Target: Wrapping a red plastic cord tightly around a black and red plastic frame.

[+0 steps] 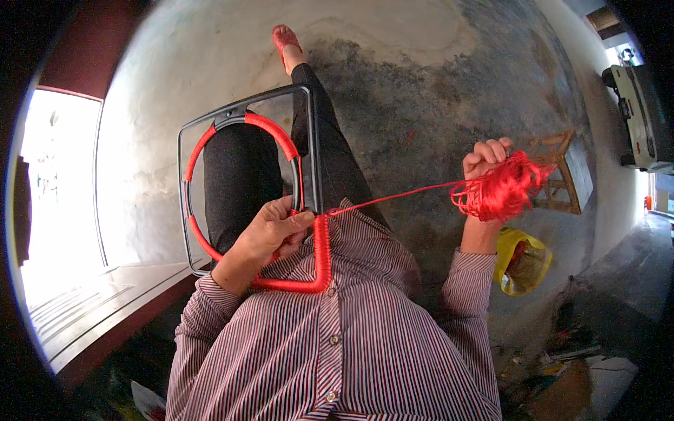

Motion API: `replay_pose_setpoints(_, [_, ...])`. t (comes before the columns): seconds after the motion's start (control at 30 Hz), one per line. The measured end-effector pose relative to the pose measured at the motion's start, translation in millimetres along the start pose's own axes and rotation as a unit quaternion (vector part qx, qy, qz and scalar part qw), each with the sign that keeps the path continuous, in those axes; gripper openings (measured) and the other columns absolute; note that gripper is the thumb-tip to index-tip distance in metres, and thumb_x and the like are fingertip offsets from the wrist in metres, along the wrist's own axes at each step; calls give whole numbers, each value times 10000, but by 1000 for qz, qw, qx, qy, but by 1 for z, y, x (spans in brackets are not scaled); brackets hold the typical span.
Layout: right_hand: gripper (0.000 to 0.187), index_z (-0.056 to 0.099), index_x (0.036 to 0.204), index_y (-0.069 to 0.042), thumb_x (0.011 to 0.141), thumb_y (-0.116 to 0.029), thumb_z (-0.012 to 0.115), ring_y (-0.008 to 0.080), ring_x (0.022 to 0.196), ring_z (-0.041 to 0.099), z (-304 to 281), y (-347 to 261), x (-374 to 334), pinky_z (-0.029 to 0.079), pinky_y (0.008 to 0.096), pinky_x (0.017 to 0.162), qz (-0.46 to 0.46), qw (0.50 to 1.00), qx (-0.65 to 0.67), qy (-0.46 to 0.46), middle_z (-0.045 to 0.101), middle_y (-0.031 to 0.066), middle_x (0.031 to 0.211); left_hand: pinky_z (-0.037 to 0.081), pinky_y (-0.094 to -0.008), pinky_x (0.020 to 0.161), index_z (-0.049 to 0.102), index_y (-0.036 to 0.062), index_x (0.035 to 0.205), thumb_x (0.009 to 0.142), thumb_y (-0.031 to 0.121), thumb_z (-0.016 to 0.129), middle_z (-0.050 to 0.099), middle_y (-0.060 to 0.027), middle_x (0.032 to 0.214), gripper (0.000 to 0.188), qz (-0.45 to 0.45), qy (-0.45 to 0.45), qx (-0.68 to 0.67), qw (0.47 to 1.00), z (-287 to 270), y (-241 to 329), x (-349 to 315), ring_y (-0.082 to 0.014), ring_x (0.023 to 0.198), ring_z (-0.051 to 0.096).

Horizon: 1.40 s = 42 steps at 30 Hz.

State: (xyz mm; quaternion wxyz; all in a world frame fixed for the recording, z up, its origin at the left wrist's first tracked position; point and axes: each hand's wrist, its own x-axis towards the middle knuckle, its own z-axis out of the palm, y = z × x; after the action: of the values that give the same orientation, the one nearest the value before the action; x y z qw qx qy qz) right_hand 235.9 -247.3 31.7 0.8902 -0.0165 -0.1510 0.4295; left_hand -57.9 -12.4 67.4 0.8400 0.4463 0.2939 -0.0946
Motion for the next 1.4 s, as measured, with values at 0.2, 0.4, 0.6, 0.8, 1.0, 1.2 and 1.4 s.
replay_pose_setpoints(0.2, [195,545,917,-44,736,-49,617,171,711,605,43,100,-20,514,301,681,139,883,-411,180,631,159,983,279,-202,345,532,61,929,915,138,565,452,13,590,86,-31,-6,-36,999,1,8,-3,-52,402,362])
replay_pose_setpoints(0.4, [177,561,925,-27,804,-99,667,115,628,595,69,135,-9,492,260,618,352,807,-454,135,587,29,693,288,-192,349,507,63,939,901,168,565,458,10,613,125,-27,-17,-20,999,-3,1,-2,-47,404,362])
replay_pose_setpoints(0.6, [144,543,899,2,774,4,613,79,486,537,100,107,-17,431,232,443,179,845,-483,141,553,32,617,288,-198,324,544,68,876,917,145,545,467,12,570,87,-55,53,-47,996,8,5,2,-52,379,369])
replay_pose_setpoints(0.8, [128,520,871,19,752,-4,563,70,422,477,100,87,-36,370,227,407,138,856,-451,213,514,34,554,281,-224,300,566,72,767,910,124,549,487,-6,522,153,-81,49,-57,994,6,7,4,-77,349,394])
replay_pose_setpoints(1.0, [163,591,882,-78,793,-187,674,152,622,588,17,-116,-72,457,263,548,-71,781,-476,399,592,58,700,328,-264,343,490,10,954,942,238,323,501,-96,554,282,-21,29,-84,996,-2,6,-4,-167,354,388])
replay_pose_setpoints(1.2, [215,557,953,-54,918,-265,532,244,793,593,22,-137,-100,503,370,675,-289,654,-472,516,585,86,864,363,-275,384,508,8,968,945,280,331,528,-113,595,326,-27,29,-95,995,-6,5,-3,-174,406,438])
replay_pose_setpoints(1.4, [371,627,1026,-41,658,-82,650,253,970,578,68,52,-57,465,387,870,245,730,-636,53,600,112,1017,452,-237,510,468,9,1080,844,198,450,566,-95,873,303,110,112,-36,987,0,-5,-3,-164,646,547])
